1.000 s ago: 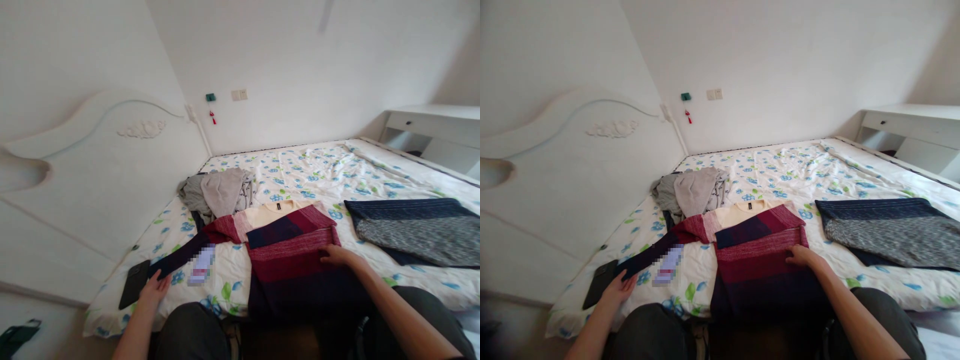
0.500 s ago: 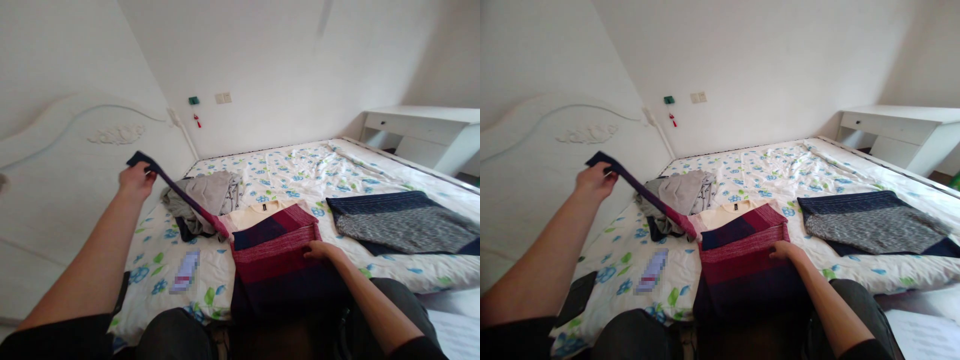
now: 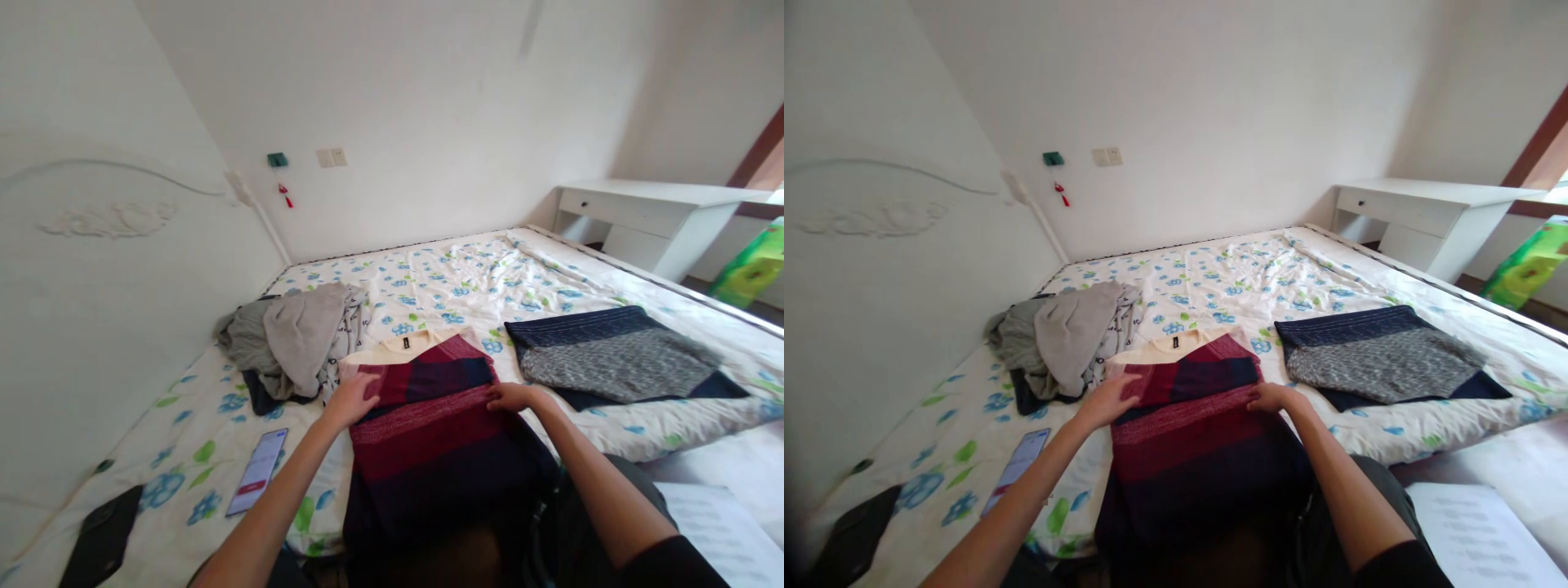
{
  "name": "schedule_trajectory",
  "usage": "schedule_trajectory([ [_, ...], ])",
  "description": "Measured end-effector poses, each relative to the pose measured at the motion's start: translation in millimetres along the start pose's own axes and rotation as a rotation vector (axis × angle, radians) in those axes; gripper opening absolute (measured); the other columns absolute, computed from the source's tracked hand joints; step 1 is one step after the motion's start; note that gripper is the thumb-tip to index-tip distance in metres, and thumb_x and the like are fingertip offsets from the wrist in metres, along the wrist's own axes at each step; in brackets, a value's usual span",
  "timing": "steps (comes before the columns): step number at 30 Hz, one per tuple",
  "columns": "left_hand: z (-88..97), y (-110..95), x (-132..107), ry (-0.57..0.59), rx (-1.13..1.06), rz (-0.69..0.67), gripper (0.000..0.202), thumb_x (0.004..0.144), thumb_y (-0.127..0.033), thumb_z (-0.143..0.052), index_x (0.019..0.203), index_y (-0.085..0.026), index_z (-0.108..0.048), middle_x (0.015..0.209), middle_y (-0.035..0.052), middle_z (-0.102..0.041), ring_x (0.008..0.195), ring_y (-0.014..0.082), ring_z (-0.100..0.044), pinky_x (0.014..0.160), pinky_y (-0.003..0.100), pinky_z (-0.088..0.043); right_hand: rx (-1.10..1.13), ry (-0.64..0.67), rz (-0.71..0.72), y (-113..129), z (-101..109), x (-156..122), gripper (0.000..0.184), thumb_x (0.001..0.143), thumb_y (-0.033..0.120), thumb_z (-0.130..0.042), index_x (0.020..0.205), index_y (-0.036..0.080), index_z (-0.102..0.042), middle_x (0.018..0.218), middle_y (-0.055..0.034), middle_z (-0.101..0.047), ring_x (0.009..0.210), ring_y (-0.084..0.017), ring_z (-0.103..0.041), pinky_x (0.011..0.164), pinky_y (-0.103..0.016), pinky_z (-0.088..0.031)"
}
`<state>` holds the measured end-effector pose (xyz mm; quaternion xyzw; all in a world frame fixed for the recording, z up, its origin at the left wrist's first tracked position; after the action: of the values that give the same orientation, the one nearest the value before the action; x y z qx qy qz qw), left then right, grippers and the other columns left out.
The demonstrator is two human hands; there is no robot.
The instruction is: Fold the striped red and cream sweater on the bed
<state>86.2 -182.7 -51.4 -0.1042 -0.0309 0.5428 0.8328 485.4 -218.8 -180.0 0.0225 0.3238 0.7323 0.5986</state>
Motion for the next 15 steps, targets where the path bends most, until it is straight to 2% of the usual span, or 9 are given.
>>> schedule_trajectory([
  [2,-33.7,51.8,-20.5,0.0,0.043,0.108,0.052,0.096,-0.022,-0.068,0.148,-0.018,-0.072,0.15,0.0176,-0.074,0.139,0.0326,-0.07,0.122,0.043,-0.05,-0.01,0.02,-0.07,-9.1,1.9,8.1,0.036,0.096,0.045,-0.076,0.125,0.026,-0.087,0.119,-0.0066,-0.087,0.114,-0.028,-0.08,0.103,-0.034,-0.061],
  [3,-44.7,71.9,-27.5,-0.013,0.055,0.15,0.052,0.096,-0.021,-0.066,0.148,-0.019,-0.071,0.147,0.0172,-0.075,0.137,0.0324,-0.071,0.121,0.042,-0.051,-0.023,-0.002,-0.111,-12.9,4.5,13.1,0.036,0.098,0.044,-0.074,0.126,0.026,-0.087,0.121,-0.0068,-0.086,0.116,-0.028,-0.08,0.104,-0.034,-0.06],
  [5,-56.2,97.7,-33.7,-0.051,0.075,0.206,0.05,0.097,-0.023,-0.063,0.146,-0.021,-0.07,0.141,0.016,-0.075,0.134,0.0319,-0.071,0.118,0.041,-0.051,-0.05,-0.099,-0.192,-19.2,13.3,23.8,0.037,0.101,0.04,-0.069,0.132,0.025,-0.084,0.129,-0.0087,-0.084,0.122,-0.028,-0.078,0.108,-0.034,-0.057],
  [7,-57.0,106.6,-30.4,-0.09,0.092,0.218,0.047,0.097,-0.025,-0.061,0.144,-0.021,-0.07,0.138,0.0149,-0.075,0.132,0.031,-0.07,0.117,0.04,-0.051,-0.067,-0.21,-0.247,-23.8,22.6,34.6,0.043,0.101,0.035,-0.067,0.14,0.022,-0.079,0.137,-0.0108,-0.081,0.128,-0.029,-0.076,0.111,-0.034,-0.055],
  [10,-53.4,105.4,-17.8,-0.086,0.115,0.222,0.042,0.095,-0.022,-0.062,0.136,-0.022,-0.072,0.134,0.0137,-0.073,0.129,0.0296,-0.07,0.114,0.038,-0.052,-0.071,-0.317,-0.296,-32.3,30.7,50.7,0.05,0.099,0.031,-0.067,0.148,0.02,-0.072,0.137,-0.0124,-0.08,0.13,-0.029,-0.075,0.11,-0.034,-0.055],
  [15,-58.7,98.1,-5.3,-0.024,0.107,0.205,0.034,0.096,-0.019,-0.06,0.128,-0.023,-0.073,0.134,0.0122,-0.073,0.122,0.0288,-0.071,0.103,0.036,-0.054,-0.109,-0.339,-0.401,-52.7,28.8,71.8,0.06,0.097,0.035,-0.073,0.153,0.015,-0.065,0.132,-0.0168,-0.081,0.125,-0.032,-0.077,0.101,-0.035,-0.057],
])
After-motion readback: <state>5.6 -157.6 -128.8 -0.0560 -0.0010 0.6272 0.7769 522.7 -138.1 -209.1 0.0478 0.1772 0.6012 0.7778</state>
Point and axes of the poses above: each hand's wrist, its own x-axis towards the middle knuckle, its own z-axis out of the back of the hand, y = z × x, the point moved 6 cm from there along x, towards the middle knuckle
